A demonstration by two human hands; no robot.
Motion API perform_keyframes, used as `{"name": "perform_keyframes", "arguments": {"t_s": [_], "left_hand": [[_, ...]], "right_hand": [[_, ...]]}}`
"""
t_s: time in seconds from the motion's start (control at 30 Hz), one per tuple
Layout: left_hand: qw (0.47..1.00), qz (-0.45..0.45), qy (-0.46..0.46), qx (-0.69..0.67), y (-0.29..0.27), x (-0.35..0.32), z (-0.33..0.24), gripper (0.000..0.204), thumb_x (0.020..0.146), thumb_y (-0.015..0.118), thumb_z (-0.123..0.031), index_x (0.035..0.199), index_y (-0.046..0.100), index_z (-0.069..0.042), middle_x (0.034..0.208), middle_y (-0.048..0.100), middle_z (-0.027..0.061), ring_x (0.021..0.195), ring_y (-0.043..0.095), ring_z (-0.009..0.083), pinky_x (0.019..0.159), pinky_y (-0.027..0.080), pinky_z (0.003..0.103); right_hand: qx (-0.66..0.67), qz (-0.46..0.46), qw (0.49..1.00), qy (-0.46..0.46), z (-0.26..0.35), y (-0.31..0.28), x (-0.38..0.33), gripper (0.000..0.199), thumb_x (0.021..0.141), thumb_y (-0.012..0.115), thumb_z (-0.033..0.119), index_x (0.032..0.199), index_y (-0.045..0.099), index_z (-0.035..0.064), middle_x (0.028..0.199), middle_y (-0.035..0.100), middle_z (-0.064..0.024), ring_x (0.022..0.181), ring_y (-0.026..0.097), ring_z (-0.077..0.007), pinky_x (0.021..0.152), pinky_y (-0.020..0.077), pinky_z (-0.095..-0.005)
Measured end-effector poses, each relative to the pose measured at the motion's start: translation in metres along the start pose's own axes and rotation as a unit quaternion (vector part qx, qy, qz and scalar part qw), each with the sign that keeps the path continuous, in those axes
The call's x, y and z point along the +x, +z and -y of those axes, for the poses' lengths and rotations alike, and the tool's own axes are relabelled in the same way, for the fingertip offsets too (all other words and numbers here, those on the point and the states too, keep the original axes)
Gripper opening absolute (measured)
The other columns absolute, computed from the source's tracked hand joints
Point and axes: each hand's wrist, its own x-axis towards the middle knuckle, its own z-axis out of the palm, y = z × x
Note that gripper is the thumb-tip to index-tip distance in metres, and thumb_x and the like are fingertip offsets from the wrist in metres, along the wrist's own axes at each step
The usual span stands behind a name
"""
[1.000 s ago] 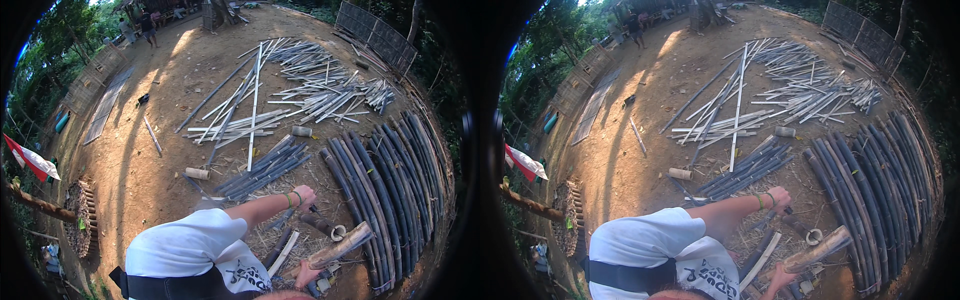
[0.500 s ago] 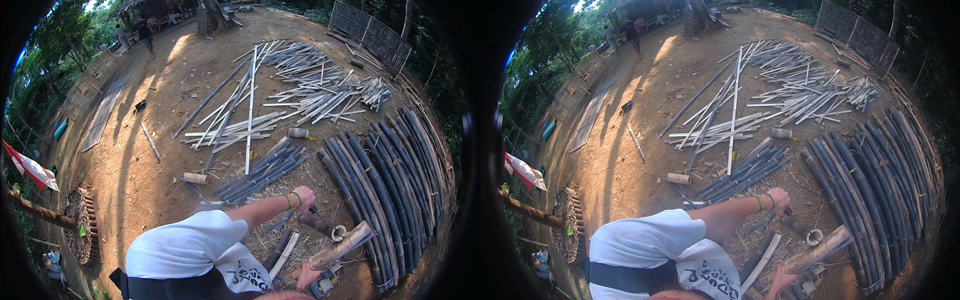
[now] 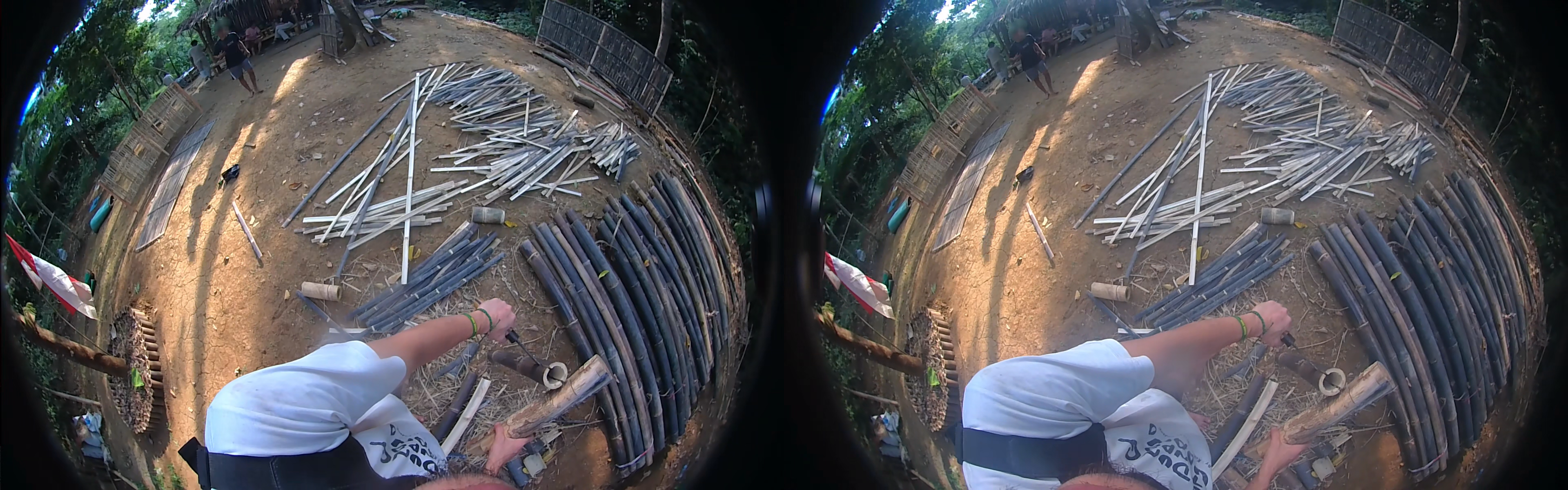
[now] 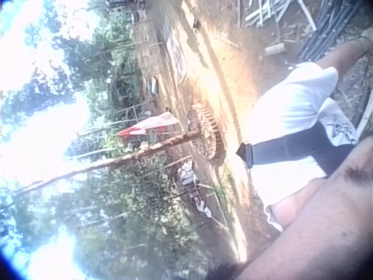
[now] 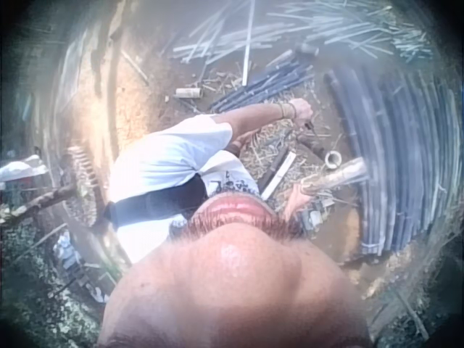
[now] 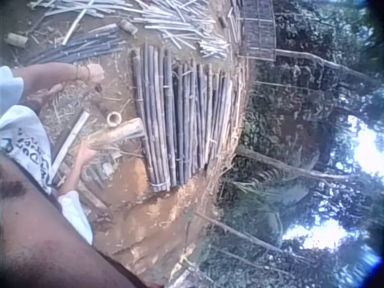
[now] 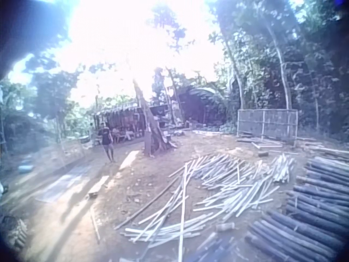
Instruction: The person saws through a bamboo pole, strikes a hollow bamboo section with a wooden tool, and uses a large knife to split and trim sections of bamboo.
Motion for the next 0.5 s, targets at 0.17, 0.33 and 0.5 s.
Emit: {"name": "perform_keyframes", "arguments": {"t_s": [0.17,0.33,0.5], "left_hand": [[1.0,-0.016,-0.009,0.008,0.002,-0.002,0.003,0.036,0.067,0.078,-0.04,0.088,0.079,-0.011,0.089,0.076,0.0157,0.088,0.074,0.033,0.08,0.06,0.043],[1.0,-0.016,-0.01,-0.007,0.019,-0.001,0.002,0.032,0.072,0.075,-0.042,0.084,0.079,-0.012,0.084,0.075,0.0147,0.083,0.074,0.0344,0.074,0.06,0.045],[0.999,-0.006,0.01,-0.03,0.029,-0.004,-0.003,0.028,0.073,0.074,-0.036,0.087,0.077,-0.012,0.081,0.074,0.0146,0.082,0.073,0.0366,0.073,0.059,0.046]], "right_hand": [[0.012,0.013,1.0,0.003,0.016,0.003,0.0,0.099,0.07,0.087,0.013,0.149,0.032,-0.0066,0.142,0.052,-0.0282,0.13,0.054,-0.0409,0.111,0.0394,-0.0451],[0.024,0.0,1.0,-0.007,-0.004,0.004,0.001,0.099,0.07,0.086,0.013,0.151,0.031,-0.0046,0.146,0.049,-0.0282,0.133,0.051,-0.0427,0.113,0.039,-0.0472],[0.009,-0.014,1.0,0.014,0.003,-0.003,-0.006,0.097,0.07,0.087,0.012,0.149,0.033,-0.0056,0.143,0.05,-0.0299,0.131,0.052,-0.0442,0.112,0.0399,-0.0482]]}}
